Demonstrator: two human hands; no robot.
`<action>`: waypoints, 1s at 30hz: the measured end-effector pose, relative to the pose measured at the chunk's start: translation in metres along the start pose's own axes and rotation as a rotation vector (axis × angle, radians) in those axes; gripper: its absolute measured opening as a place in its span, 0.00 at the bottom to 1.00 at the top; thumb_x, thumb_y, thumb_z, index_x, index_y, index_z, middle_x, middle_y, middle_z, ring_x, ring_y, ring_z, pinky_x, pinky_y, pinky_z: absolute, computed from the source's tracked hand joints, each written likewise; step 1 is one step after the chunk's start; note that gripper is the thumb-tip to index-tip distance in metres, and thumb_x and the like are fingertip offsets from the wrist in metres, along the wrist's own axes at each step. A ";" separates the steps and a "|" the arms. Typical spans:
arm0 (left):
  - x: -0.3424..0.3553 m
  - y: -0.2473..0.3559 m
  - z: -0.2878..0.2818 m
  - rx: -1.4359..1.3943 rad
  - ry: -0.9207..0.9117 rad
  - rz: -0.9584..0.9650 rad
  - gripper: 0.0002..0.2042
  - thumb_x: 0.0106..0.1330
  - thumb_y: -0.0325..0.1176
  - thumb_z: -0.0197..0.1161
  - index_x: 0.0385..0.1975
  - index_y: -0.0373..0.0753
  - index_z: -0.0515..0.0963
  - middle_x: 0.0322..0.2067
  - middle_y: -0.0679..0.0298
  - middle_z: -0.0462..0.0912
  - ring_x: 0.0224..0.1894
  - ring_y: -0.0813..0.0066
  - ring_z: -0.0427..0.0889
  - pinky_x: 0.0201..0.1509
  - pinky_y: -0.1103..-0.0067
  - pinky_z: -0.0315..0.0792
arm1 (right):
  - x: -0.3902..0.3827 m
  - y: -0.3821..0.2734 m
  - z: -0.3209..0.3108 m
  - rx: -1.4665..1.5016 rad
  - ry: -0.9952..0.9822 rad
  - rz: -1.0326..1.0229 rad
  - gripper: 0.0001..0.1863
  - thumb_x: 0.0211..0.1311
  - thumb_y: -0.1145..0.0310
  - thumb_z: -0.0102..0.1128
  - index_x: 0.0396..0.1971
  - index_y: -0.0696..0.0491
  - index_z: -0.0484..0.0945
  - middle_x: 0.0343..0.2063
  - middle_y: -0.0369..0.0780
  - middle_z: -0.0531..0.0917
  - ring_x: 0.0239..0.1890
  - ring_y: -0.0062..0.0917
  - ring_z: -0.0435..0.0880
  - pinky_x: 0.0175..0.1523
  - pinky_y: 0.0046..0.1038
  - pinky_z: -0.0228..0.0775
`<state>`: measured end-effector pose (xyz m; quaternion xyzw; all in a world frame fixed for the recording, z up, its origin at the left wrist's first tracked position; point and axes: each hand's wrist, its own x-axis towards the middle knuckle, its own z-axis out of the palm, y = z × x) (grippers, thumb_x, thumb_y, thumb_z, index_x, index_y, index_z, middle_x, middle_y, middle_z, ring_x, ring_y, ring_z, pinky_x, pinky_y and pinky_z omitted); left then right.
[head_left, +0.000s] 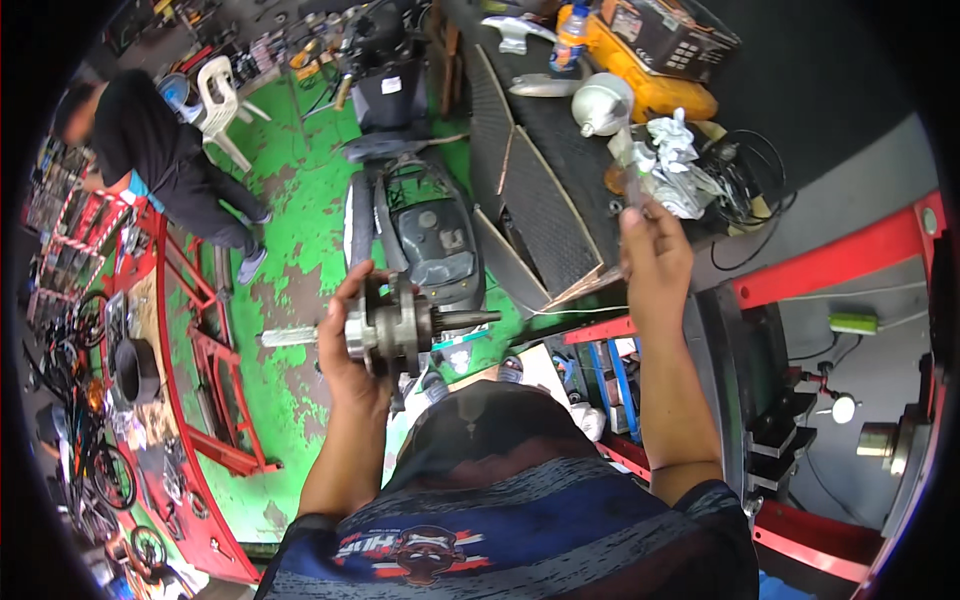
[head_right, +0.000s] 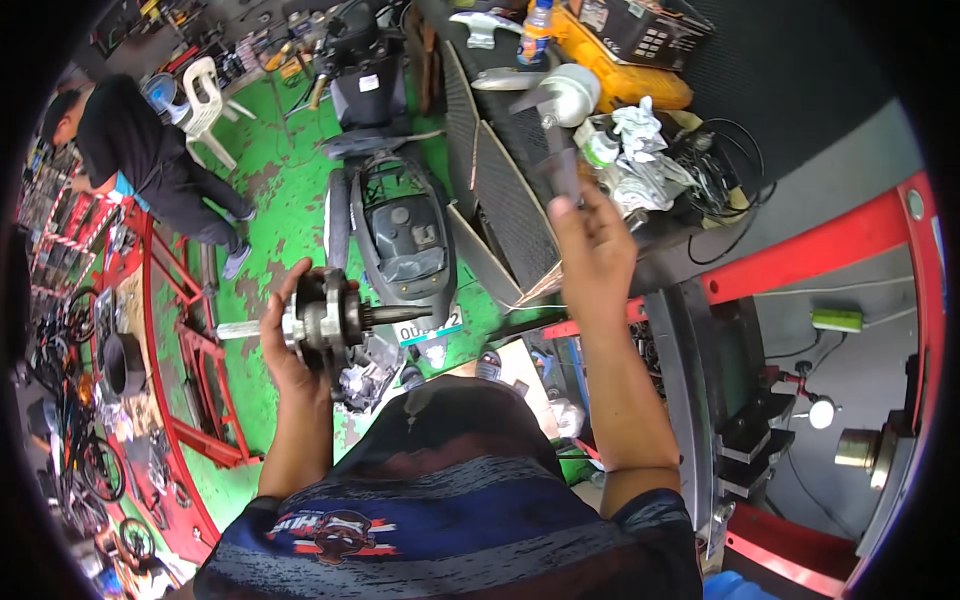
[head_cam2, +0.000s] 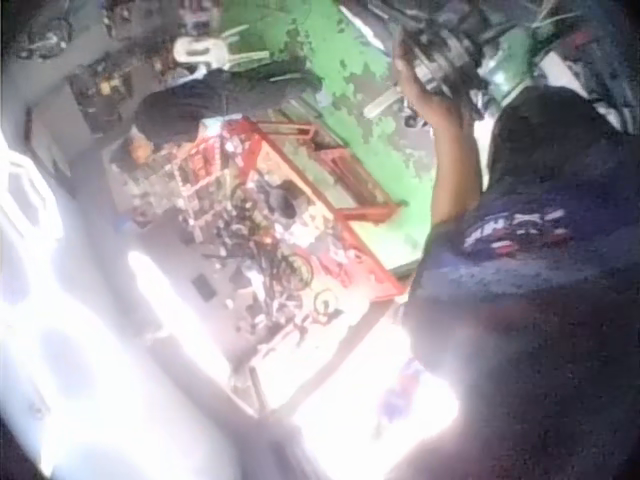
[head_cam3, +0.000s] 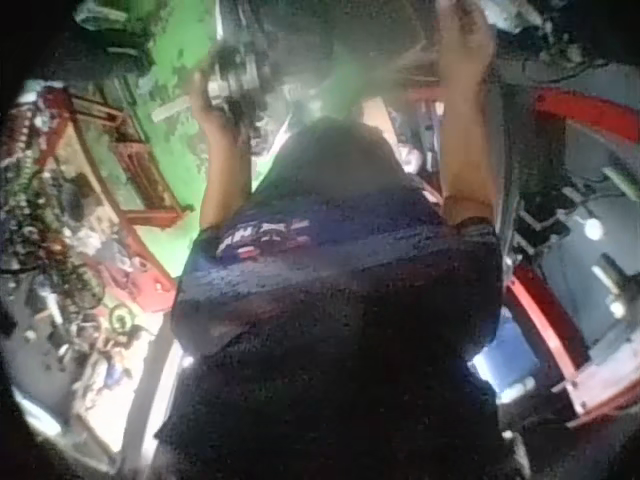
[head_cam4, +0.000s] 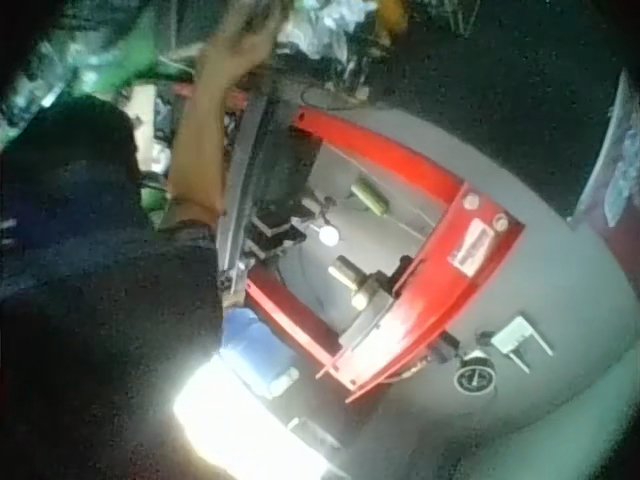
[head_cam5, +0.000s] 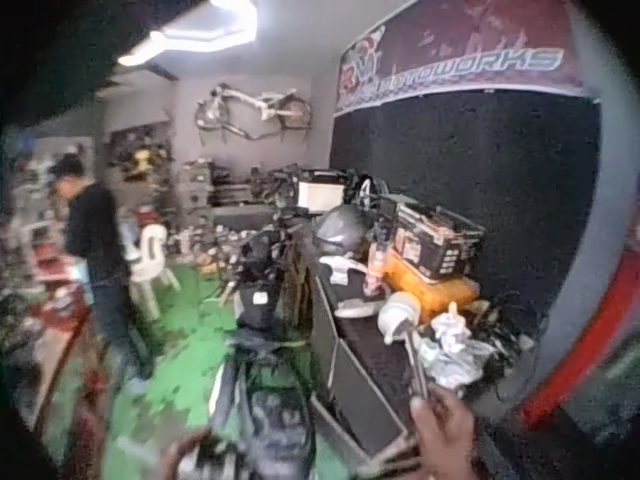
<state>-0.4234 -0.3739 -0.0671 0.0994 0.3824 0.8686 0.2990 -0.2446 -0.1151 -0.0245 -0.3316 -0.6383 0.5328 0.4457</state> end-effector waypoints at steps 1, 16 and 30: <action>0.001 0.002 0.000 -0.001 0.008 0.010 0.32 0.75 0.56 0.54 0.66 0.33 0.72 0.52 0.51 0.82 0.54 0.47 0.85 0.58 0.57 0.81 | 0.016 0.009 -0.012 -0.005 0.104 0.037 0.26 0.74 0.63 0.66 0.63 0.64 0.72 0.24 0.29 0.73 0.22 0.10 0.69 0.25 0.17 0.58; 0.015 0.020 0.024 0.014 -0.028 0.109 0.29 0.71 0.50 0.58 0.64 0.35 0.76 0.56 0.55 0.79 0.58 0.60 0.79 0.65 0.63 0.75 | 0.238 0.163 -0.163 -1.102 0.141 0.132 0.26 0.63 0.60 0.54 0.54 0.61 0.84 0.54 0.57 0.85 0.59 0.48 0.84 0.64 0.44 0.73; 0.030 0.031 0.054 0.355 0.097 0.619 0.26 0.72 0.38 0.61 0.66 0.31 0.72 0.56 0.54 0.81 0.59 0.67 0.78 0.68 0.70 0.68 | 0.016 -0.096 0.040 -0.612 -0.762 -0.556 0.15 0.66 0.62 0.69 0.45 0.58 0.86 0.44 0.47 0.87 0.51 0.40 0.84 0.58 0.38 0.72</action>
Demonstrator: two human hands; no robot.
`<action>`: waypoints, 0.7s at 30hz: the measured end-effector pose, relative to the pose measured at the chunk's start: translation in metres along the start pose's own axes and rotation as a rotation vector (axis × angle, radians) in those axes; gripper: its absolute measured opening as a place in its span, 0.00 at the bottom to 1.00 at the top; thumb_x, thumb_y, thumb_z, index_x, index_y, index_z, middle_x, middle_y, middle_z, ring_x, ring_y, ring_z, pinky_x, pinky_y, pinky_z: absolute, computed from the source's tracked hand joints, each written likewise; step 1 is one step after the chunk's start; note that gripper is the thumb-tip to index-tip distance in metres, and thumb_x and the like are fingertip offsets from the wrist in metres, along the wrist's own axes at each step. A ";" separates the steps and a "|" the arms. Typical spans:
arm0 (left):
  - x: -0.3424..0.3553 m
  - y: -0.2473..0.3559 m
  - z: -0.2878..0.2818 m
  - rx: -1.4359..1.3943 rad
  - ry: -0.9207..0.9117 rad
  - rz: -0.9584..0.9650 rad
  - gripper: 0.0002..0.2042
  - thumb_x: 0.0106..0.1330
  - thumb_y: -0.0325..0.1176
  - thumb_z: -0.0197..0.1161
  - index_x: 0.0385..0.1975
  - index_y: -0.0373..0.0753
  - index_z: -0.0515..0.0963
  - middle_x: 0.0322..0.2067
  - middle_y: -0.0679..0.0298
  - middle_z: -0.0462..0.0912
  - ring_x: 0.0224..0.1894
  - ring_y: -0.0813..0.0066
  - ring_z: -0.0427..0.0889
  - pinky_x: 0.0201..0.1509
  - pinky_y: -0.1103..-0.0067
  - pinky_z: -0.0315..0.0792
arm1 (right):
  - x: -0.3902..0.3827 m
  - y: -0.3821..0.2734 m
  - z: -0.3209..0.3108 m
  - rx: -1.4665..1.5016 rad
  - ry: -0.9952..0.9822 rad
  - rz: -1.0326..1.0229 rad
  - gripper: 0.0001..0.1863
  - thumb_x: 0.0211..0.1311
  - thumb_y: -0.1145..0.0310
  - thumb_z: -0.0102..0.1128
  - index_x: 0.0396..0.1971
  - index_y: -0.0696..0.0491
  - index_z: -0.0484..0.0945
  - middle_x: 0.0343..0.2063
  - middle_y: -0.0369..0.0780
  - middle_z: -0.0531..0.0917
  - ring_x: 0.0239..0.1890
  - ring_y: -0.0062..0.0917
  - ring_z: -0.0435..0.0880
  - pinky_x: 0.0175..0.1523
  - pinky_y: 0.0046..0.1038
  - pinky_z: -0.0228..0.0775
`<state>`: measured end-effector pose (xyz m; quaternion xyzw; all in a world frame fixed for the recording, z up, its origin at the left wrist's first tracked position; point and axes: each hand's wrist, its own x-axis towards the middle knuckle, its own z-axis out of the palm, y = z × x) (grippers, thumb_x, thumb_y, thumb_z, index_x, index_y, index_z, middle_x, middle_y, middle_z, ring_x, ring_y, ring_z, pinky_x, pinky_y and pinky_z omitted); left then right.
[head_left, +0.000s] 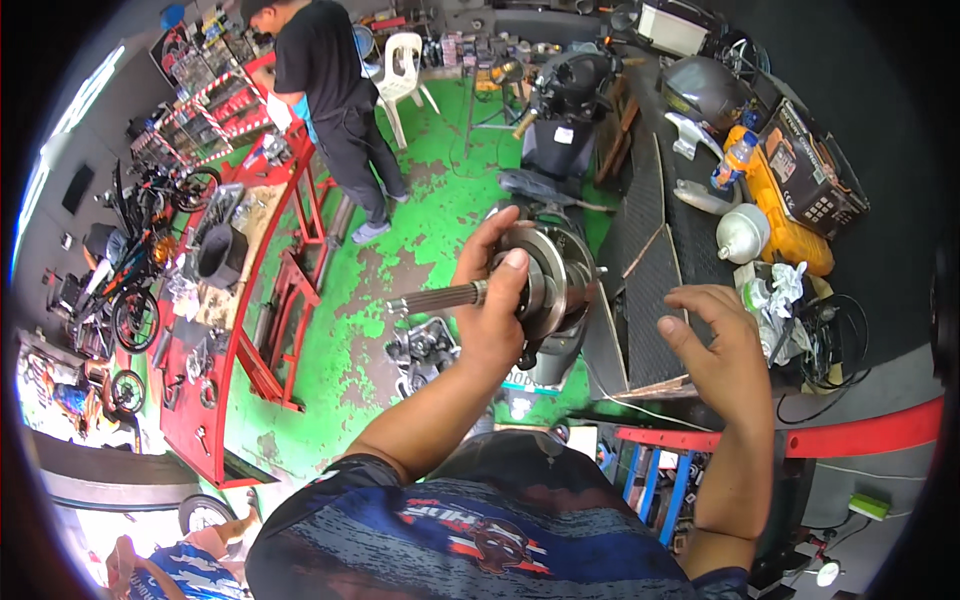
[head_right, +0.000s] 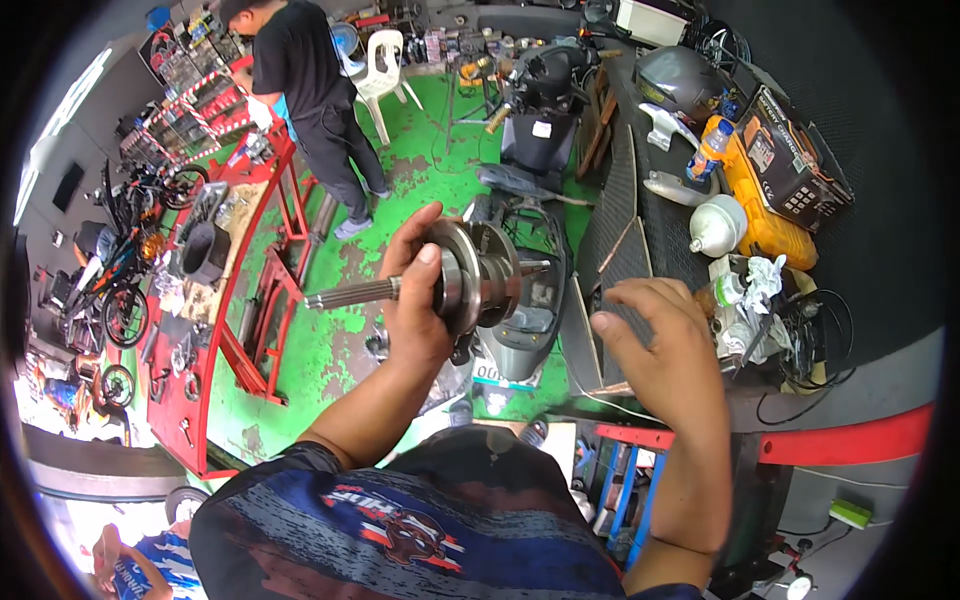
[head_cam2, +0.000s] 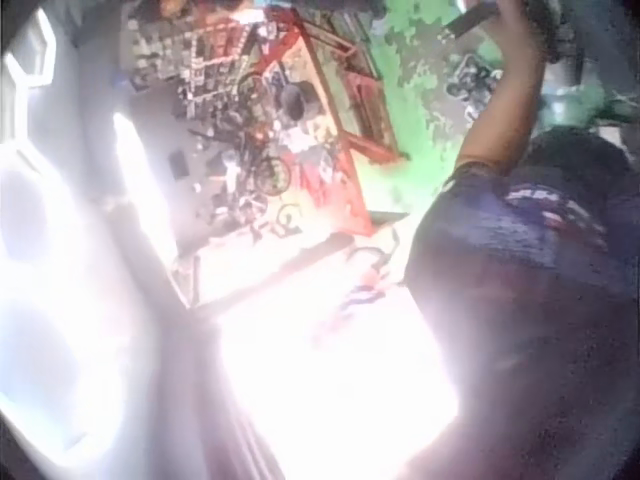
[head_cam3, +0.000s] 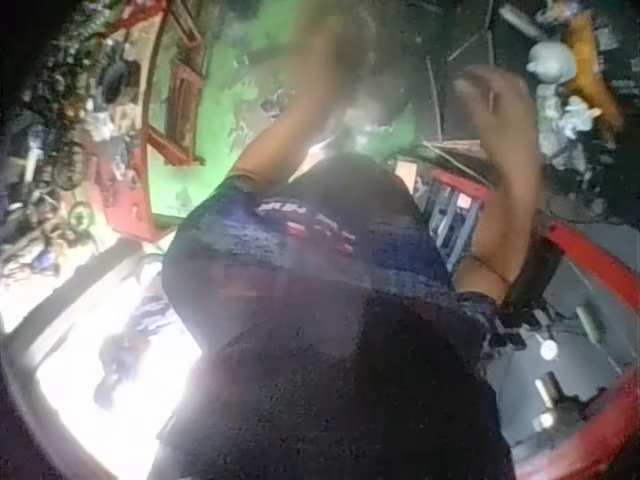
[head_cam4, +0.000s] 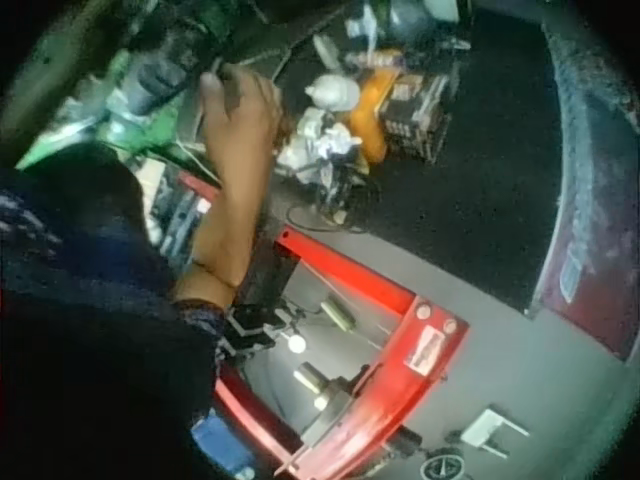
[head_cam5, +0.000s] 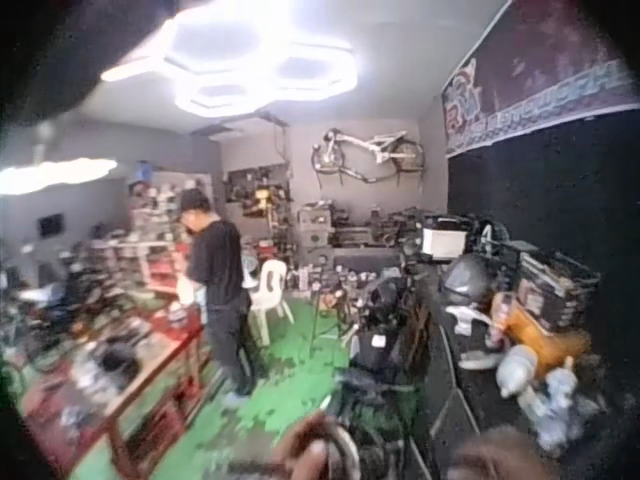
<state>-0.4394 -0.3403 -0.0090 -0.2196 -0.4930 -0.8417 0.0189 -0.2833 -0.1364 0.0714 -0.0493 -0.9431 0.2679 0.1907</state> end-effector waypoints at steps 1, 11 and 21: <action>0.002 -0.002 0.003 0.006 0.018 0.005 0.26 0.72 0.37 0.62 0.67 0.31 0.72 0.56 0.54 0.81 0.59 0.67 0.78 0.68 0.70 0.68 | 0.009 -0.012 -0.006 -0.054 -0.028 -0.045 0.15 0.65 0.61 0.69 0.43 0.58 0.86 0.42 0.47 0.87 0.50 0.41 0.83 0.58 0.39 0.72; 0.021 0.014 -0.004 -0.015 0.237 -0.077 0.23 0.77 0.42 0.57 0.65 0.37 0.72 0.48 0.59 0.78 0.49 0.68 0.82 0.53 0.70 0.80 | 0.107 -0.114 -0.069 -0.611 -0.238 -0.426 0.17 0.62 0.56 0.71 0.35 0.57 0.88 0.36 0.48 0.89 0.43 0.43 0.88 0.50 0.43 0.79; 0.048 0.002 -0.014 -0.191 0.202 -0.128 0.24 0.79 0.51 0.48 0.54 0.36 0.79 0.50 0.53 0.86 0.54 0.56 0.86 0.61 0.61 0.79 | 0.117 -0.128 -0.032 -0.531 -0.567 -0.480 0.23 0.66 0.50 0.66 0.31 0.58 0.87 0.31 0.50 0.88 0.37 0.48 0.88 0.46 0.46 0.79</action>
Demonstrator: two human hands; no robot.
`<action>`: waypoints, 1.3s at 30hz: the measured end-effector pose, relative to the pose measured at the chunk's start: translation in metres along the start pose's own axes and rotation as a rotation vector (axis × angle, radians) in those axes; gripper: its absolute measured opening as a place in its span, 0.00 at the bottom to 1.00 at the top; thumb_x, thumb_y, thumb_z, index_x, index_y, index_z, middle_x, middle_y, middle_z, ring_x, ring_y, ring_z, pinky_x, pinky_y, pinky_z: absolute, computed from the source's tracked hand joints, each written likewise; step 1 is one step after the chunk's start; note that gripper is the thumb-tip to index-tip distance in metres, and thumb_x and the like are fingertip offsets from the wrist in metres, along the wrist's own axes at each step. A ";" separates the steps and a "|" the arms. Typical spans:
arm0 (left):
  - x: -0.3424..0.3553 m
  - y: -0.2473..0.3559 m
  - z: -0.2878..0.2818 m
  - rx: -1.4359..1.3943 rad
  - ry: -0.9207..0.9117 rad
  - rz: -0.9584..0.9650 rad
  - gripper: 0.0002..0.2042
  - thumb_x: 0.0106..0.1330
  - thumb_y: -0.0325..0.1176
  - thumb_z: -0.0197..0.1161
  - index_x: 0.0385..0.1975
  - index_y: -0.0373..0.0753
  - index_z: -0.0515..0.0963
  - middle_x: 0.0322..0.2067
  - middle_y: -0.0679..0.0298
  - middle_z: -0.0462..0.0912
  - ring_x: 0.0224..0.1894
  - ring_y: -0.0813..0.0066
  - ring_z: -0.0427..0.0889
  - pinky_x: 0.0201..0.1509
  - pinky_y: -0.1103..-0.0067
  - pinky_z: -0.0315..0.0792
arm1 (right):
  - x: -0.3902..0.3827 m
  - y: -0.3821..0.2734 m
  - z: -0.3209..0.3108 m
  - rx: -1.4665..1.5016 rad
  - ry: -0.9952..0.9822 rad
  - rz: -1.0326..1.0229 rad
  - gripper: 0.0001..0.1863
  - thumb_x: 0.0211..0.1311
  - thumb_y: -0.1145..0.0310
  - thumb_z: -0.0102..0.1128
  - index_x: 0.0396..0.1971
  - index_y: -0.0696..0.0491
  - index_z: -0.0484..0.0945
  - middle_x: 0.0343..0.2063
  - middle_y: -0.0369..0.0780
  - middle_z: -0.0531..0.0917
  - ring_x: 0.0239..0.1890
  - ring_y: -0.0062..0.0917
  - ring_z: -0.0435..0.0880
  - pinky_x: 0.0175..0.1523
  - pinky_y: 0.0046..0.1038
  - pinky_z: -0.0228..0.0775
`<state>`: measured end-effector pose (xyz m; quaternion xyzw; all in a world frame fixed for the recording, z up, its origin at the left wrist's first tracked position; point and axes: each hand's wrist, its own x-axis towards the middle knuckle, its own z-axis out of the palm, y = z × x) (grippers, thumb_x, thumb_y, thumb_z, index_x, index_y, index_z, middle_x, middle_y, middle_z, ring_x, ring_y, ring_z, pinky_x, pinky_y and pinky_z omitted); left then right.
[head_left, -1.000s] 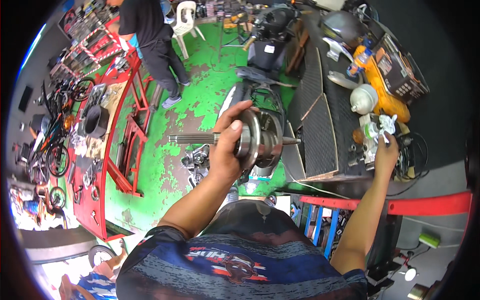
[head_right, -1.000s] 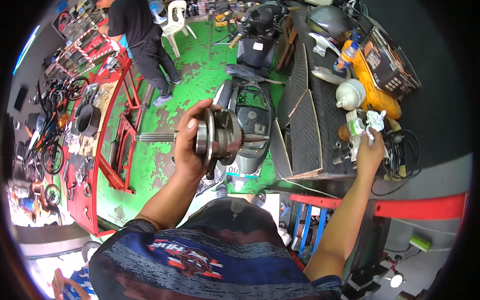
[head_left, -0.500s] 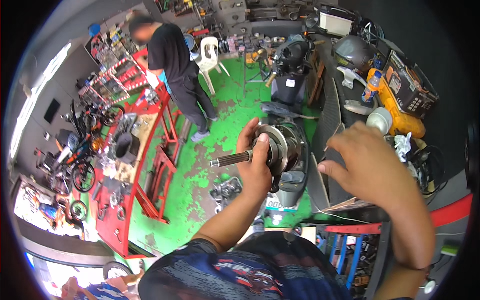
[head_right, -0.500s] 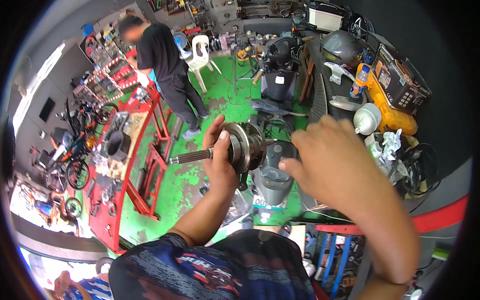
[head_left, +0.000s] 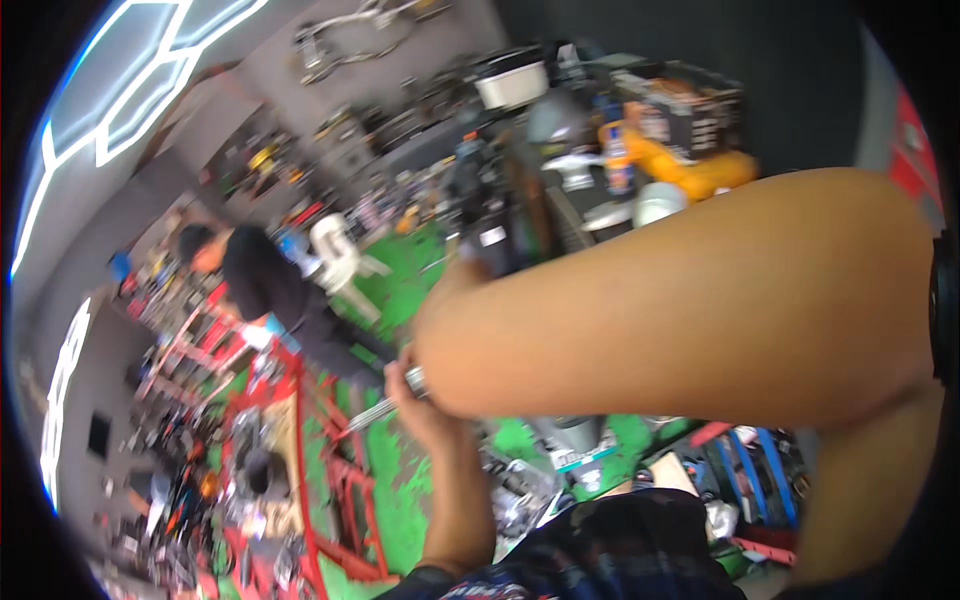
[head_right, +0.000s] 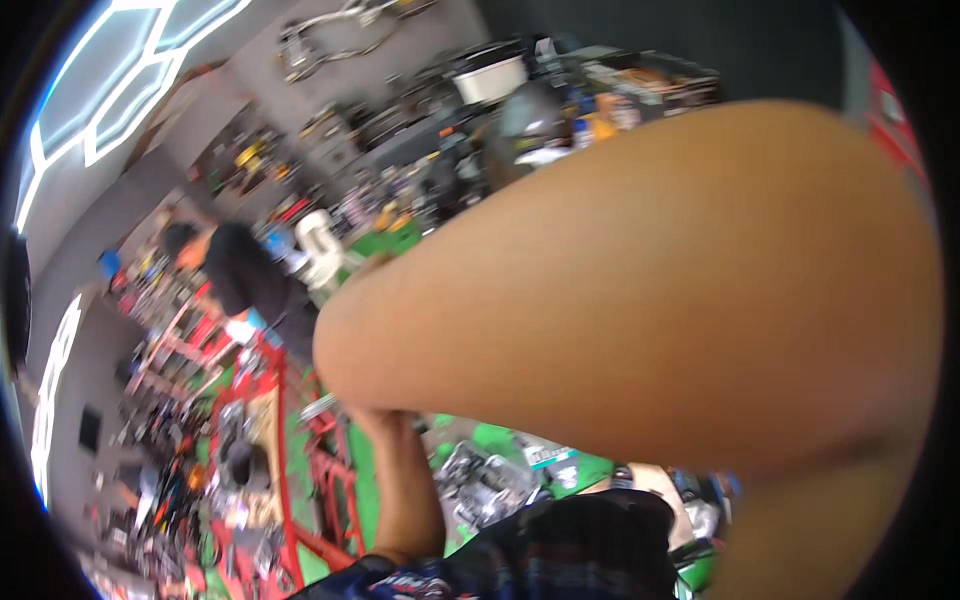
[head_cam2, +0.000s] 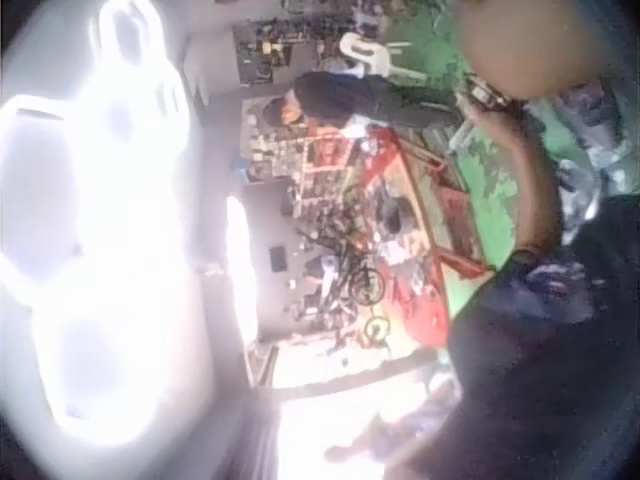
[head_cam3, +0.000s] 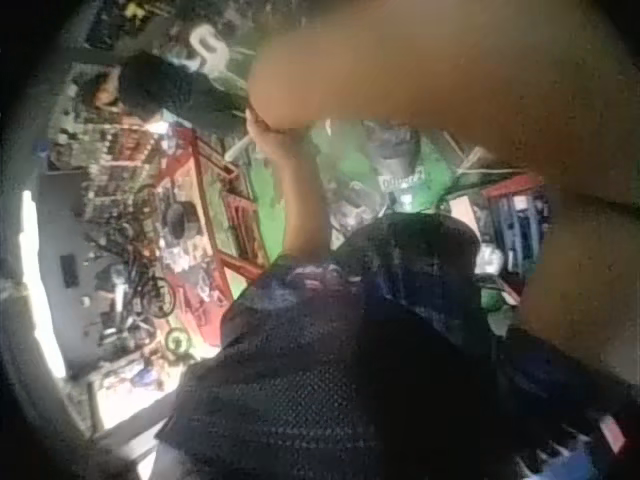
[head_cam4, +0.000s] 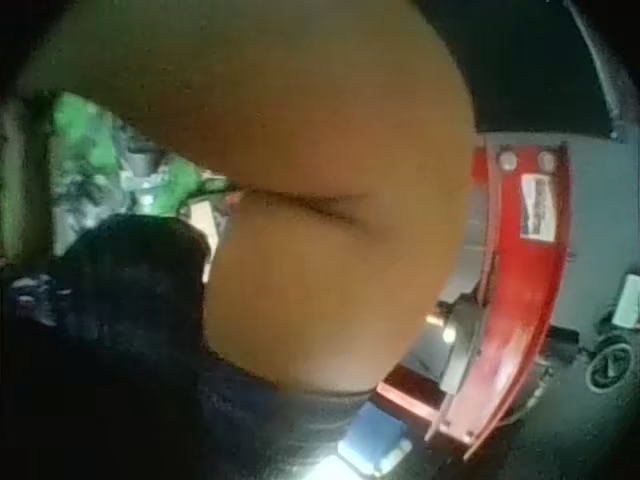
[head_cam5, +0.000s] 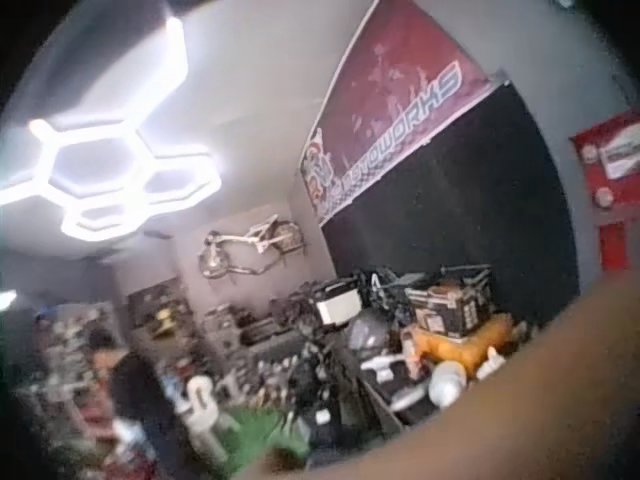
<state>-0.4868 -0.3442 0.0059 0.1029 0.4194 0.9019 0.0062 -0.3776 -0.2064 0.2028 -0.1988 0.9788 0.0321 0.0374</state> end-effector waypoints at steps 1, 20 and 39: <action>0.006 0.006 -0.010 -0.079 -0.115 -0.092 0.26 0.80 0.53 0.45 0.55 0.36 0.78 0.50 0.51 0.85 0.55 0.52 0.85 0.63 0.58 0.78 | 0.005 -0.010 0.000 0.010 -0.003 -0.006 0.23 0.66 0.49 0.66 0.31 0.59 0.87 0.30 0.50 0.88 0.36 0.49 0.88 0.46 0.47 0.79; -0.021 0.035 0.034 -0.420 -0.177 -0.099 0.28 0.77 0.51 0.47 0.61 0.32 0.76 0.49 0.52 0.84 0.53 0.52 0.85 0.58 0.60 0.80 | -0.019 -0.081 0.154 0.696 0.835 0.090 0.24 0.60 0.52 0.78 0.27 0.57 0.77 0.23 0.45 0.78 0.26 0.41 0.79 0.34 0.40 0.72; -0.024 0.019 0.025 -0.839 -0.481 -0.463 0.36 0.75 0.63 0.43 0.69 0.38 0.71 0.55 0.42 0.83 0.58 0.36 0.82 0.61 0.49 0.81 | -0.039 -0.052 0.094 0.130 1.121 0.135 0.34 0.51 0.62 0.82 0.59 0.53 0.79 0.56 0.48 0.80 0.56 0.46 0.78 0.61 0.45 0.69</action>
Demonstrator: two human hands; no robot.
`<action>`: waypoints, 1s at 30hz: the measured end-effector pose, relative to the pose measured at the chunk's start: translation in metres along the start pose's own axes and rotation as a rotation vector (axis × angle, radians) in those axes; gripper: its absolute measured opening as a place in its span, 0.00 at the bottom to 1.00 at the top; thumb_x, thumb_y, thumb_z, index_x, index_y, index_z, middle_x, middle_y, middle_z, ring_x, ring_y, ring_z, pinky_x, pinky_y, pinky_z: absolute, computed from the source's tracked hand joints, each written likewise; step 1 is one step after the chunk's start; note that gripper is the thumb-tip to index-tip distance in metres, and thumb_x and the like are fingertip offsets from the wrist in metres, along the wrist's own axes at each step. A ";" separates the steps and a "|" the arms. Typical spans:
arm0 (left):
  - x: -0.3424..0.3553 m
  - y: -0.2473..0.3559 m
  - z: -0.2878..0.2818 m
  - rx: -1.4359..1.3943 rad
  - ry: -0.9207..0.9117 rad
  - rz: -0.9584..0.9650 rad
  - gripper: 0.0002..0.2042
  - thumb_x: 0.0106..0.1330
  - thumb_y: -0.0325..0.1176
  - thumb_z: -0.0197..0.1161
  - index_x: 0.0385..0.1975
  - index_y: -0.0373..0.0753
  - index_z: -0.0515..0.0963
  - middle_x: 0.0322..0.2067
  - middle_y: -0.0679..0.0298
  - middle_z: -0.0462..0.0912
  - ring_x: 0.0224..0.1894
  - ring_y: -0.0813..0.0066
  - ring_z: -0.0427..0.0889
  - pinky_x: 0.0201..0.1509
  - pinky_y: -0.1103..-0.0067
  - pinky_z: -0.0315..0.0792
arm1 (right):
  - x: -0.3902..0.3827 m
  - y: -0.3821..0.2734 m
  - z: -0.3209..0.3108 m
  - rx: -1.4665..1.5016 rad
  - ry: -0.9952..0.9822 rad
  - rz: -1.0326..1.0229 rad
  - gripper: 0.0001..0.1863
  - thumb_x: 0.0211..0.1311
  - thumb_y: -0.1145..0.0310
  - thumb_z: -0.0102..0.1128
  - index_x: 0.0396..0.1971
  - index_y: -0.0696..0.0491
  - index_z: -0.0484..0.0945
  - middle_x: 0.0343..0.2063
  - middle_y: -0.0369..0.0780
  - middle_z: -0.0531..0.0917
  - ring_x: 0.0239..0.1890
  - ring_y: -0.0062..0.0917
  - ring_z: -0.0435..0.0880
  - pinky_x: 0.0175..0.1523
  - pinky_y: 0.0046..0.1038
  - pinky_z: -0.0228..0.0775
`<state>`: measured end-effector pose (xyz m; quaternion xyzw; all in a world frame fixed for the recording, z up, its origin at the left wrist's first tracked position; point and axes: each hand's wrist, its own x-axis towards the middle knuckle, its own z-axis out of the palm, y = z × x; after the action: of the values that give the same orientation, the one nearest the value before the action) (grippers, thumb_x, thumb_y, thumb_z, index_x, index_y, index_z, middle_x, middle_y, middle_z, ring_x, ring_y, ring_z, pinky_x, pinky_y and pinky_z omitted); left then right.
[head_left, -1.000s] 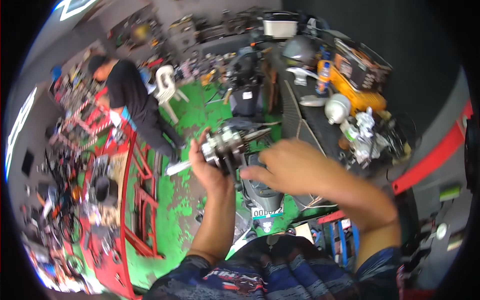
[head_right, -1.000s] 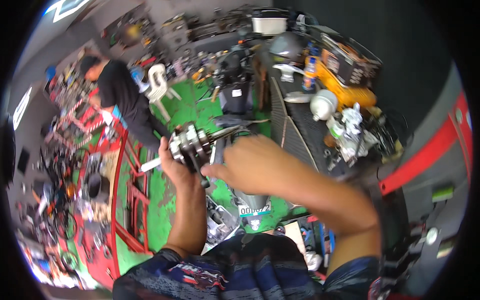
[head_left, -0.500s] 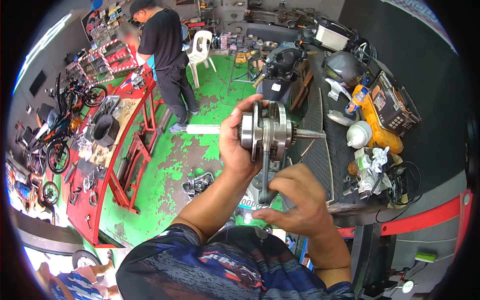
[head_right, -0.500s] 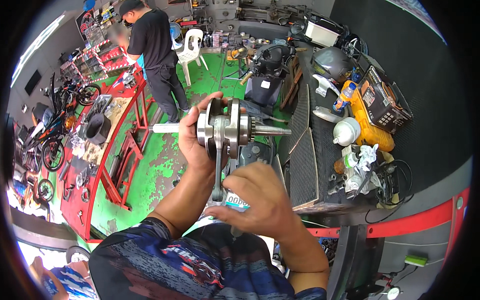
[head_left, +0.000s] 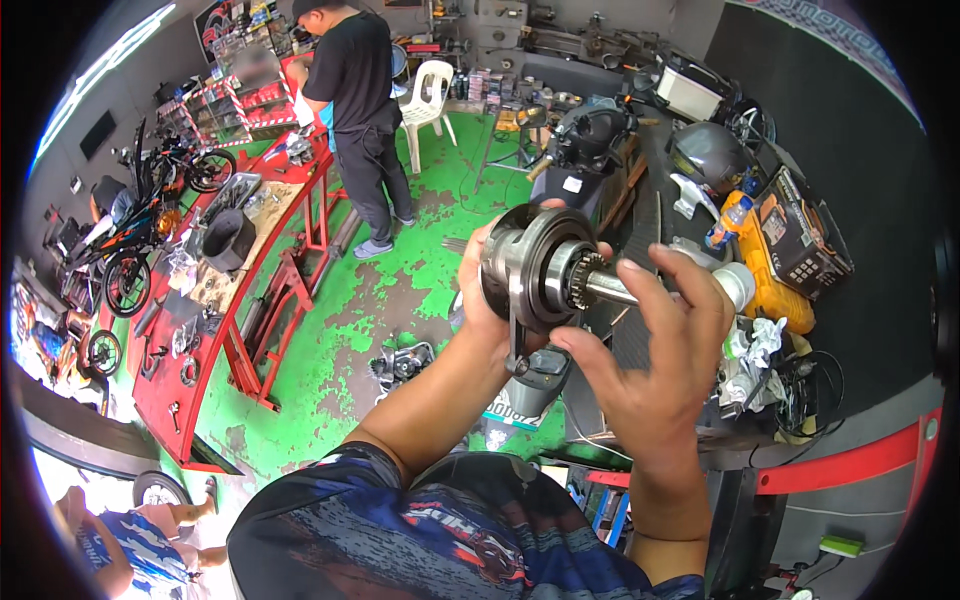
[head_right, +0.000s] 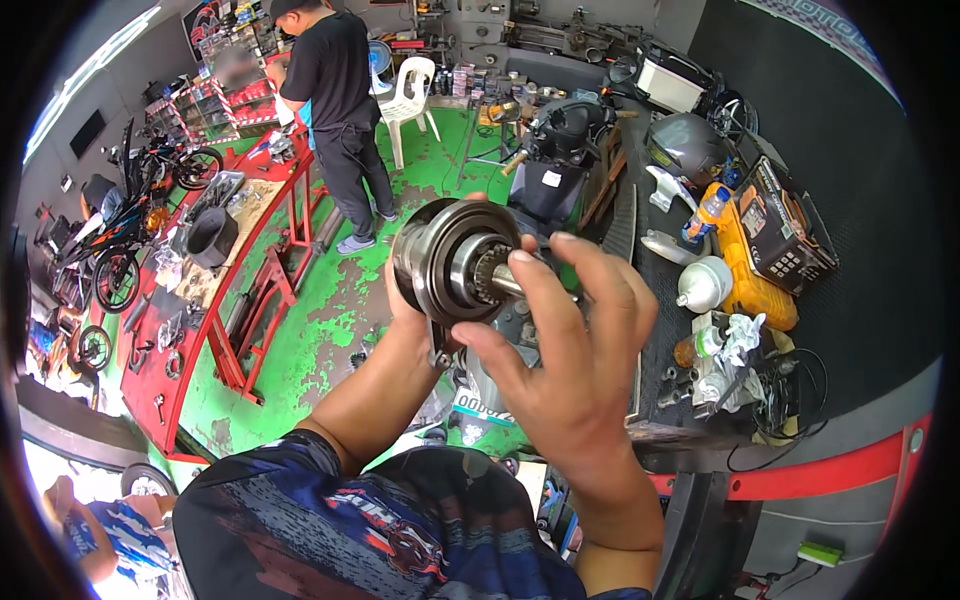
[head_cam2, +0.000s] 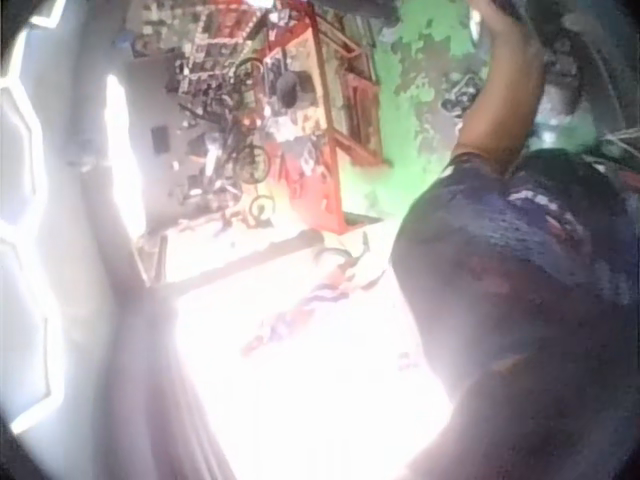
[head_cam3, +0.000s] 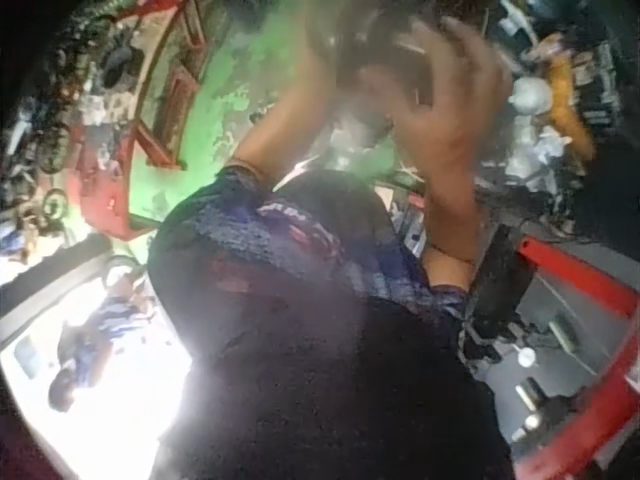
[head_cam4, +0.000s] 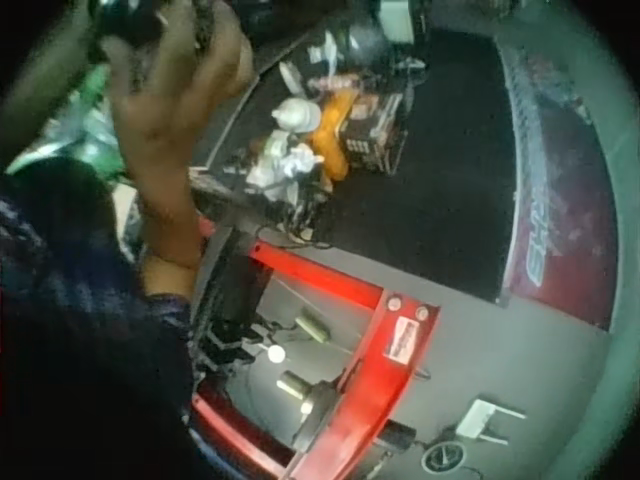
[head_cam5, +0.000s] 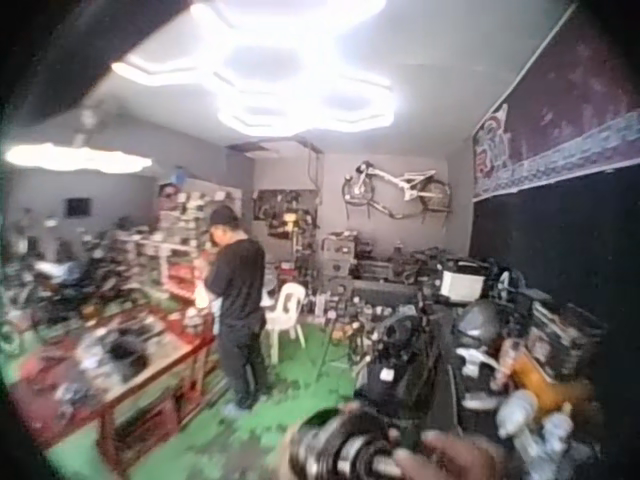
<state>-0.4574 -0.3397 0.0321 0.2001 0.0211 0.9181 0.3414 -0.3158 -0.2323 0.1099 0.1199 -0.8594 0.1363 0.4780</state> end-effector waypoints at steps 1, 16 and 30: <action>-0.003 -0.003 0.008 -0.066 0.005 -0.033 0.35 0.75 0.62 0.43 0.68 0.38 0.71 0.54 0.44 0.85 0.57 0.37 0.84 0.59 0.49 0.82 | -0.001 0.003 -0.001 0.119 0.007 -0.009 0.32 0.53 0.64 0.81 0.58 0.53 0.80 0.54 0.48 0.81 0.54 0.44 0.80 0.60 0.44 0.72; -0.001 -0.023 -0.010 -0.232 0.020 -0.184 0.25 0.78 0.52 0.48 0.61 0.42 0.79 0.54 0.53 0.84 0.58 0.47 0.83 0.69 0.54 0.76 | 0.002 0.003 0.004 0.272 0.118 -0.029 0.17 0.58 0.79 0.76 0.48 0.59 0.85 0.42 0.45 0.89 0.42 0.37 0.89 0.49 0.34 0.84; -0.001 -0.035 -0.015 -0.286 0.014 -0.246 0.25 0.78 0.53 0.49 0.60 0.42 0.80 0.55 0.54 0.84 0.58 0.48 0.82 0.68 0.54 0.76 | -0.003 0.006 0.011 0.400 0.162 0.058 0.20 0.59 0.76 0.78 0.51 0.60 0.83 0.42 0.46 0.90 0.41 0.36 0.89 0.45 0.30 0.83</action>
<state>-0.4403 -0.3123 0.0118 0.1390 -0.0826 0.8644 0.4761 -0.3248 -0.2303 0.1007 0.1762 -0.7772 0.3268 0.5081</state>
